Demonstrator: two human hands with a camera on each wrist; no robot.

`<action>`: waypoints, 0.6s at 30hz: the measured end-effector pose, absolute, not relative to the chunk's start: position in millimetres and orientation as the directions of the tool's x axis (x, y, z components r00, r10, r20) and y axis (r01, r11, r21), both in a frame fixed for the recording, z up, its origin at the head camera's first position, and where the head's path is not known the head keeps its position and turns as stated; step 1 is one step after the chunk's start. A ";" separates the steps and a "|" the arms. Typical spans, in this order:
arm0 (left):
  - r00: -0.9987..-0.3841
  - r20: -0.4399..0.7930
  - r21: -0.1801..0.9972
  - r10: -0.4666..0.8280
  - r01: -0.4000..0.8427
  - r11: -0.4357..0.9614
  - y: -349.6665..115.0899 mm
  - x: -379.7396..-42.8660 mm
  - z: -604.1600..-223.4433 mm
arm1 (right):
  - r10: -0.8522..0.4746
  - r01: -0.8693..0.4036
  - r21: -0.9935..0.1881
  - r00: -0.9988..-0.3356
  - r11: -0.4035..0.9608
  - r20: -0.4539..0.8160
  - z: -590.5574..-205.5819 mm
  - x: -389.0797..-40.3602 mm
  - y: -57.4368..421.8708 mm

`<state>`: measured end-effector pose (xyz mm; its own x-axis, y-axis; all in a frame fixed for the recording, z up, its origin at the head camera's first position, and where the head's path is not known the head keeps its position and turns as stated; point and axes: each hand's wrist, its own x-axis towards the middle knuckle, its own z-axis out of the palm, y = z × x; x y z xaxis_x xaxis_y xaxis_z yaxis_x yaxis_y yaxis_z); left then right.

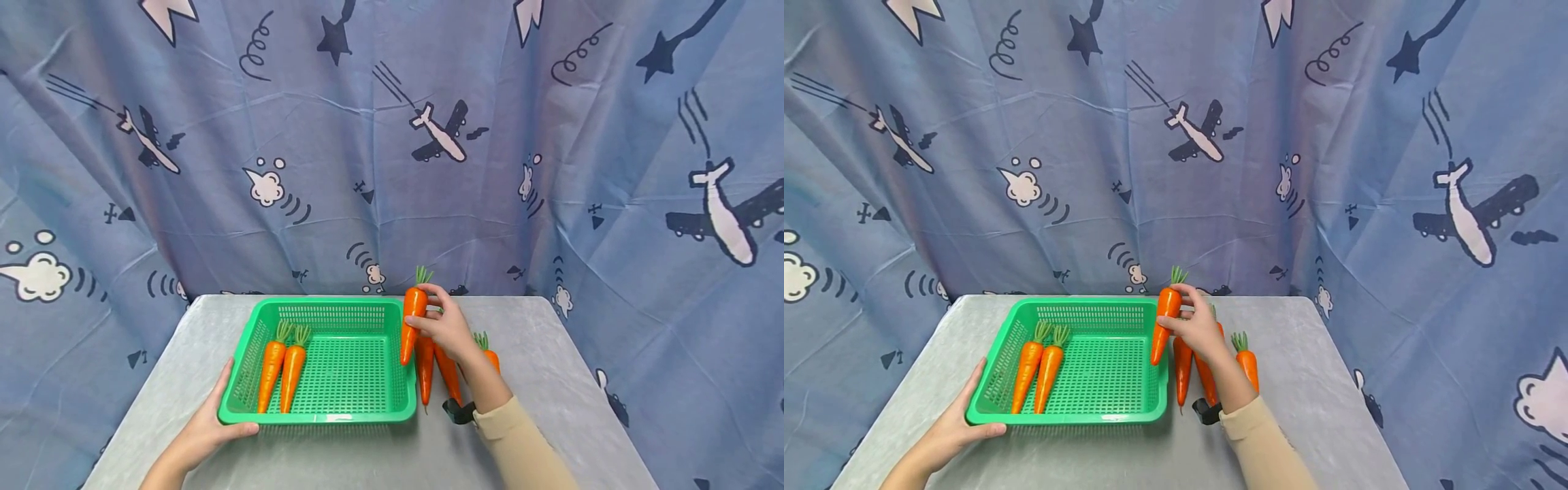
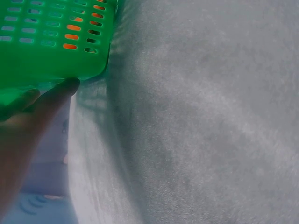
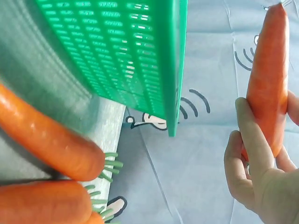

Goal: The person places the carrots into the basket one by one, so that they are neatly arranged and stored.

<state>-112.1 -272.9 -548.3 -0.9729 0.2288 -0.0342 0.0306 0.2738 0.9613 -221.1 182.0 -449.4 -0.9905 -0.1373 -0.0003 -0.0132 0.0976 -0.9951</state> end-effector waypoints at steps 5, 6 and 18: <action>-0.973 -0.017 0.958 0.232 0.050 0.281 -273.2 -112.4 -548.2 | -0.153 -0.033 -0.993 -0.988 0.112 0.015 -448.3 -223.9 173.8; -0.972 -0.012 0.958 0.233 0.055 0.282 -273.2 -112.6 -548.0 | -0.158 -0.037 -0.993 -0.987 0.109 0.019 -447.9 -224.4 172.0; -0.973 -0.048 0.959 0.228 0.018 0.281 -273.0 -112.7 -546.2 | -0.207 -0.036 -0.992 -0.978 0.124 0.009 -445.6 -229.2 151.4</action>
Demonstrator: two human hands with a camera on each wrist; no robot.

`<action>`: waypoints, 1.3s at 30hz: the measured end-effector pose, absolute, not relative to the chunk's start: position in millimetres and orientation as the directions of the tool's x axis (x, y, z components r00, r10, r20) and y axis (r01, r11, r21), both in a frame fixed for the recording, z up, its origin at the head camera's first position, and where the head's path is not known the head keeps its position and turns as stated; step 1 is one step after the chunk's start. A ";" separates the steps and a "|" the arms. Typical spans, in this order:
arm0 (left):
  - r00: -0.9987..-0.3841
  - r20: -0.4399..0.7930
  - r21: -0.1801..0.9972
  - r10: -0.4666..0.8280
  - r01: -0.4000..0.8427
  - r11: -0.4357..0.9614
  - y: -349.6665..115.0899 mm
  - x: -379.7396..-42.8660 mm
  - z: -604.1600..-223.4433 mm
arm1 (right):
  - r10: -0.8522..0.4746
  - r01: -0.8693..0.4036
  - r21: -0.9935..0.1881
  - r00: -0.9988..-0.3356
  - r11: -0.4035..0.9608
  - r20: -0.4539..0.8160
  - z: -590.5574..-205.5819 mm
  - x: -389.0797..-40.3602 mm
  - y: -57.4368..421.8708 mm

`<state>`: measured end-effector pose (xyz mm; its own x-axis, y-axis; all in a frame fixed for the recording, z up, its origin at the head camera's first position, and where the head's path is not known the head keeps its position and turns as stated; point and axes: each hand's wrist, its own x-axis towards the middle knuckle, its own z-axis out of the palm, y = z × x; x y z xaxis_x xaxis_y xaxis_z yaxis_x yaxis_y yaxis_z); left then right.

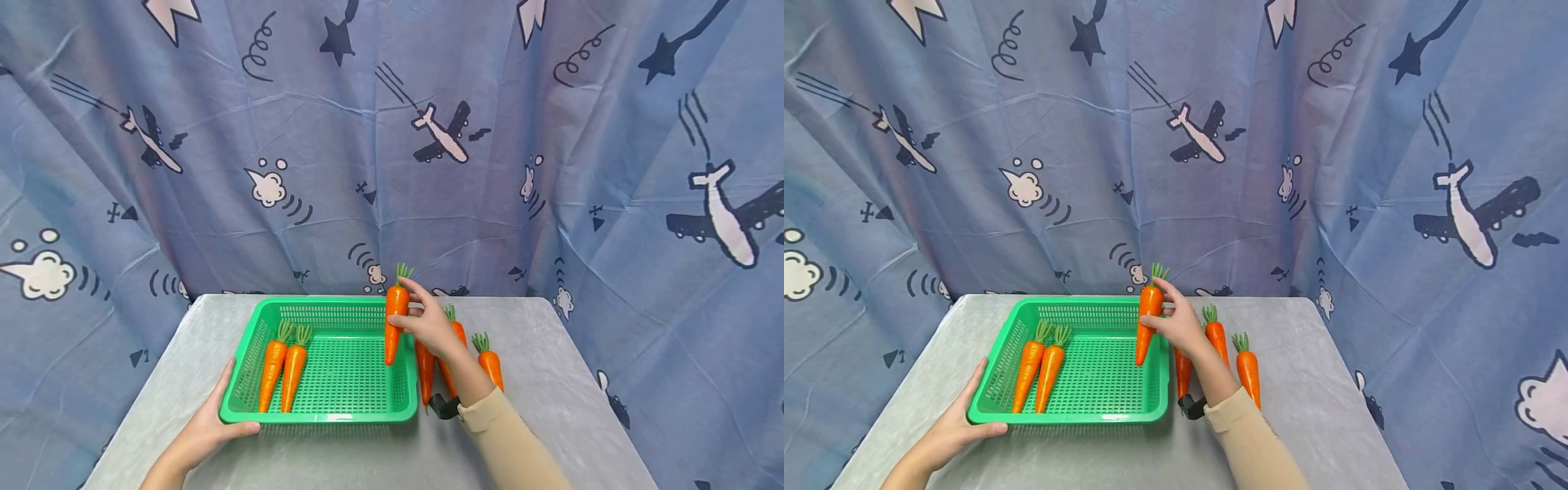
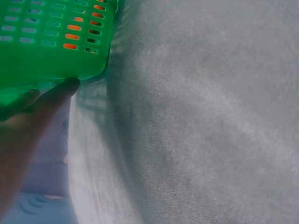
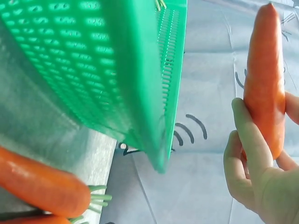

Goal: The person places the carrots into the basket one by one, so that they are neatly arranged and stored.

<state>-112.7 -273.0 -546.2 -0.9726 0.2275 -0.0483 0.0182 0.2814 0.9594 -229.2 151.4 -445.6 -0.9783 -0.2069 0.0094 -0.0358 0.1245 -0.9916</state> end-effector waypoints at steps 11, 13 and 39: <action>-0.970 -0.082 0.967 0.229 -0.022 0.254 -272.0 -112.4 -544.8 | -0.208 -0.042 -0.996 -0.978 0.074 0.026 -438.4 -235.7 127.9; -0.970 -0.081 0.966 0.228 -0.020 0.257 -271.9 -112.1 -544.6 | -0.205 -0.039 -0.997 -0.978 0.064 0.025 -438.2 -237.8 123.2; -0.974 -0.023 0.955 0.224 0.045 0.292 -273.2 -112.2 -548.5 | -0.310 0.003 -0.997 -0.950 0.079 -0.027 -454.5 -247.5 70.0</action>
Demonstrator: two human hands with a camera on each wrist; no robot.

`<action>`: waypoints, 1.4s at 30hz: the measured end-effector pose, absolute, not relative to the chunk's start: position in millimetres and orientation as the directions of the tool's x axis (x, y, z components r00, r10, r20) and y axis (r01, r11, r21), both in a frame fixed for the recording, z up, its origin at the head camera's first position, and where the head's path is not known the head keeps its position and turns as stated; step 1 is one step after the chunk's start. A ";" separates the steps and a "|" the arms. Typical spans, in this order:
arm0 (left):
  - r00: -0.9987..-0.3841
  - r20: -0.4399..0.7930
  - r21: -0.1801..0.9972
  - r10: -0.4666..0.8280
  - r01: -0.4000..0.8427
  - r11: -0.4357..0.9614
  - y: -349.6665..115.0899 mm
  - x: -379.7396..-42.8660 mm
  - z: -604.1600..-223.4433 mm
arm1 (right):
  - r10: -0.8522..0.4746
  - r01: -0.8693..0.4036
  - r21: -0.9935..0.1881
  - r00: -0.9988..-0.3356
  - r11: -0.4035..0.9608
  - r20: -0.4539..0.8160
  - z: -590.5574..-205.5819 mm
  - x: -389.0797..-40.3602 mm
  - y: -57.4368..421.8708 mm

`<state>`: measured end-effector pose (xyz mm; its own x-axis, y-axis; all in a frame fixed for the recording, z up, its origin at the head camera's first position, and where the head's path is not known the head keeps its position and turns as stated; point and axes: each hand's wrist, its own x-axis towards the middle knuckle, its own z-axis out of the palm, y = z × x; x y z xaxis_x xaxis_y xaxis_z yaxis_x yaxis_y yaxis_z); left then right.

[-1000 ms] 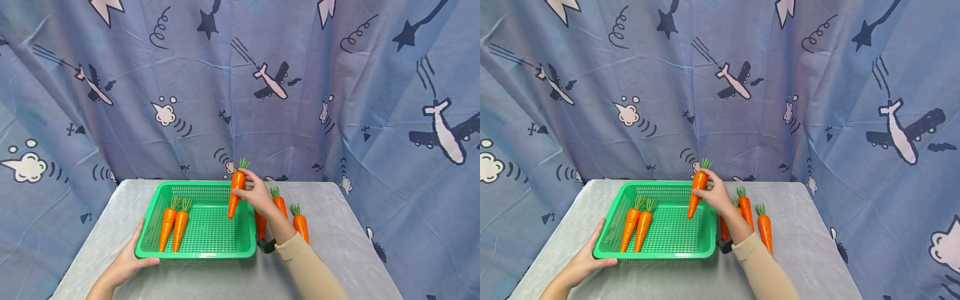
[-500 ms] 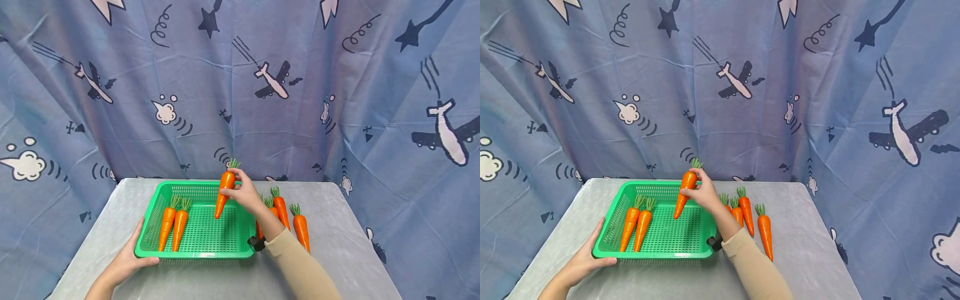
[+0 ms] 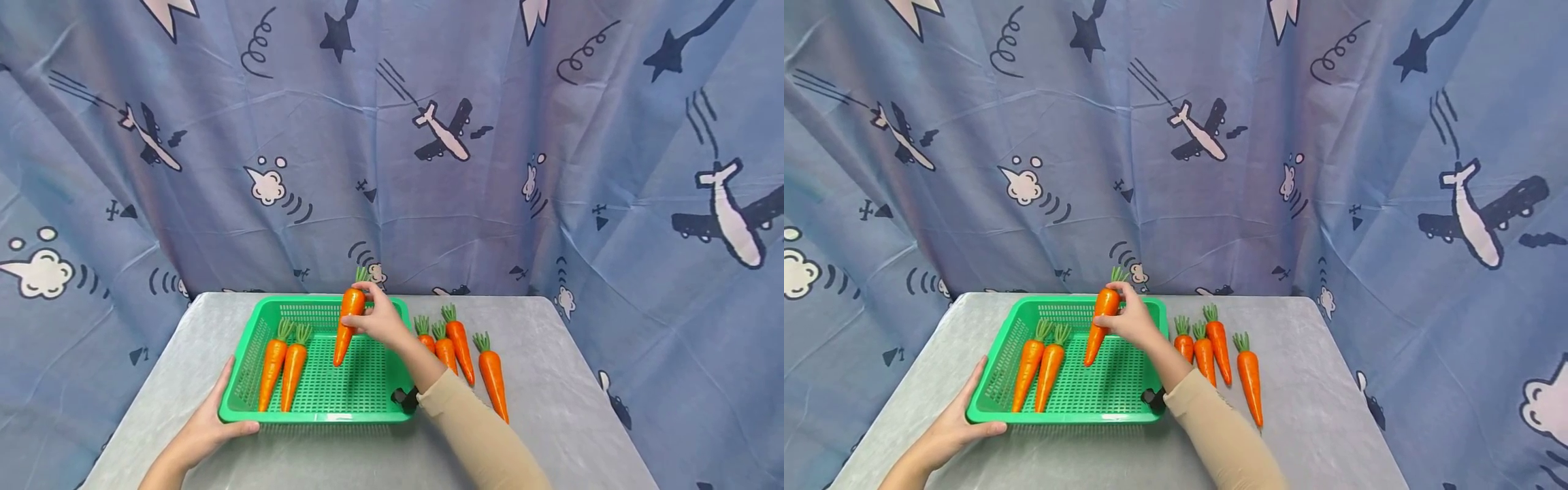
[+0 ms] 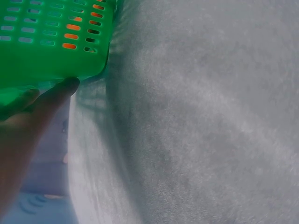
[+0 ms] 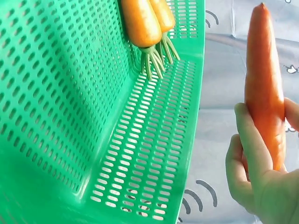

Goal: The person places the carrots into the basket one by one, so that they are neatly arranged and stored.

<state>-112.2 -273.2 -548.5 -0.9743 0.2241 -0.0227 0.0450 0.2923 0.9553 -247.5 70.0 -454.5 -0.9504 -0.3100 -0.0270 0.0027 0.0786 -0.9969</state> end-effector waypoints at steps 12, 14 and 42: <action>-0.970 -0.016 0.968 0.243 0.046 0.248 -273.4 -112.5 -549.9 | -0.324 0.029 -0.991 -0.943 0.131 -0.071 -463.4 -250.1 50.9; -0.969 -0.016 0.970 0.247 0.045 0.240 -273.5 -112.8 -549.6 | -0.333 0.036 -0.990 -0.939 0.135 -0.080 -465.3 -251.5 47.8; -0.971 -0.049 0.968 0.233 0.011 0.252 -274.1 -114.0 -549.0 | -0.464 0.129 -0.964 -0.856 0.231 -0.226 -498.8 -268.4 9.2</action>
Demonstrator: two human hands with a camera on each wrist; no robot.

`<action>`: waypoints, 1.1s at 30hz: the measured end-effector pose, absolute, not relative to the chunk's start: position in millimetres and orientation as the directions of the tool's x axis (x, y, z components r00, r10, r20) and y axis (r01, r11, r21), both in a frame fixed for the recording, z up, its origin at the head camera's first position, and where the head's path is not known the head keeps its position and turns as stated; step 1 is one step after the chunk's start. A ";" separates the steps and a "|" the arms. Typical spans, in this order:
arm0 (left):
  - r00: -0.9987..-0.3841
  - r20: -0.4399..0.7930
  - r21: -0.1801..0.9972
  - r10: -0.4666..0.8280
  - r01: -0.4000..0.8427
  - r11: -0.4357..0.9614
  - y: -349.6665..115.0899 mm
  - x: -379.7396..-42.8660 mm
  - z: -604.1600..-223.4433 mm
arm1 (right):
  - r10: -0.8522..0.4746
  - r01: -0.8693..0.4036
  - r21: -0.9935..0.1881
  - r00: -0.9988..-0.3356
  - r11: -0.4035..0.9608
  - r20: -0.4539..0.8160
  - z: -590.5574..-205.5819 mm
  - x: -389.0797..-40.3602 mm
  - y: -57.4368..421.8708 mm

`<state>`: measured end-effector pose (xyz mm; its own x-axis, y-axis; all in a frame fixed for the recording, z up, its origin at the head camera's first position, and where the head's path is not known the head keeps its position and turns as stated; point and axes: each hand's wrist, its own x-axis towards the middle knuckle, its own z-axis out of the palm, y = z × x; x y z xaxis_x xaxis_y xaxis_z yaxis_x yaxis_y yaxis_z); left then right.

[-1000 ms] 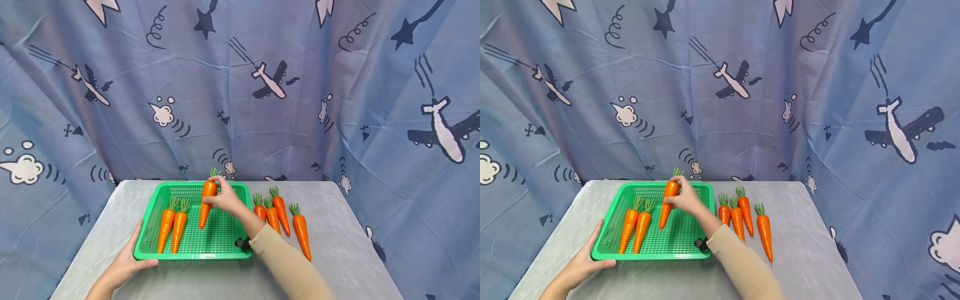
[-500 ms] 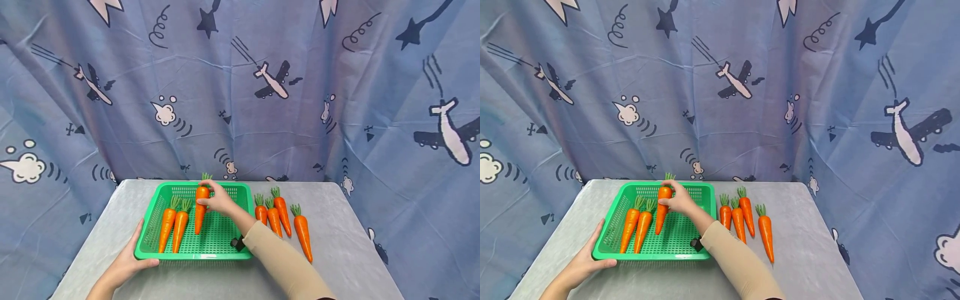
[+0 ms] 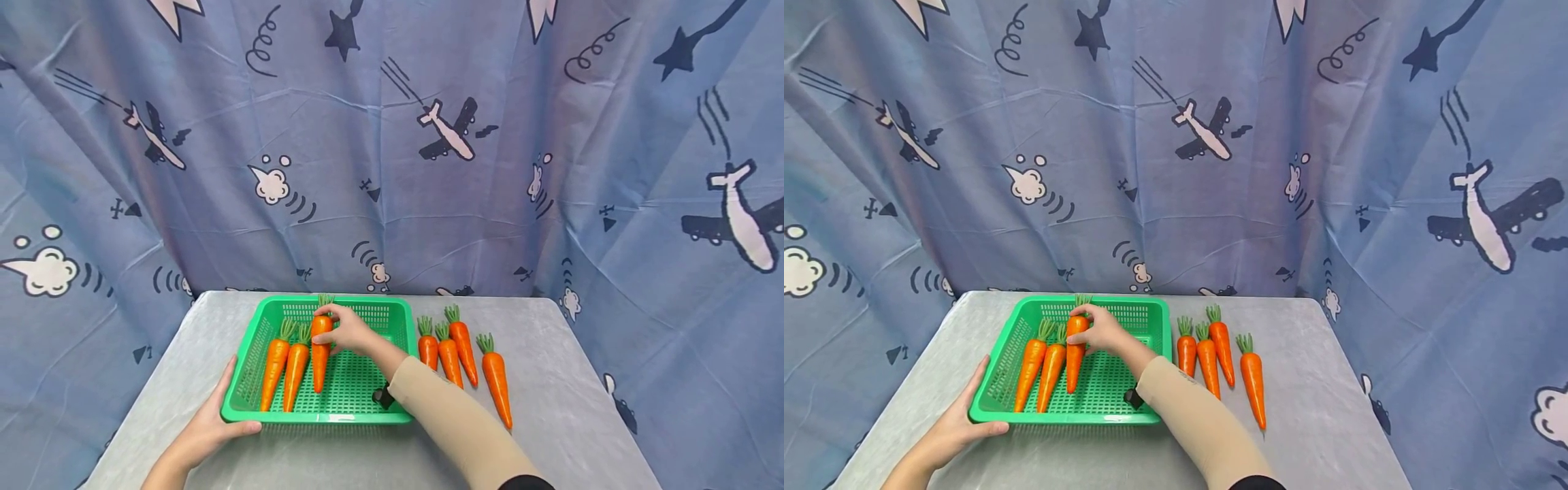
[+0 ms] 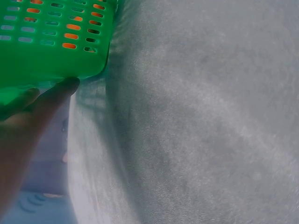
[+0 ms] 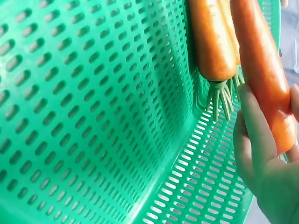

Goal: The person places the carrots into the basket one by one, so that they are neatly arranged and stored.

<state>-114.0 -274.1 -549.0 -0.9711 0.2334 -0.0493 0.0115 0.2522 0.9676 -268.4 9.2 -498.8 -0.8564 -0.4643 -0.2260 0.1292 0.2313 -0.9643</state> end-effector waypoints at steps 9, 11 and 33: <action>-0.975 -0.053 0.959 0.216 0.011 0.284 -274.3 -113.9 -548.0 | -0.487 0.136 -0.944 -0.829 0.300 -0.274 -512.1 -265.0 1.7; -0.975 -0.055 0.961 0.217 0.007 0.278 -274.7 -114.7 -547.8 | -0.484 0.146 -0.938 -0.825 0.313 -0.290 -514.0 -264.9 0.1; -0.978 -0.036 0.957 0.208 0.026 0.289 -276.5 -114.3 -550.3 | -0.447 0.182 -0.889 -0.811 0.419 -0.377 -532.8 -264.0 -11.5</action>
<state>-114.3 -276.5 -550.3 -0.9776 0.2076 -0.0359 0.0262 0.2889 0.9570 -264.0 -11.5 -532.8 -0.8108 -0.4474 -0.3773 0.1823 0.4194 -0.8893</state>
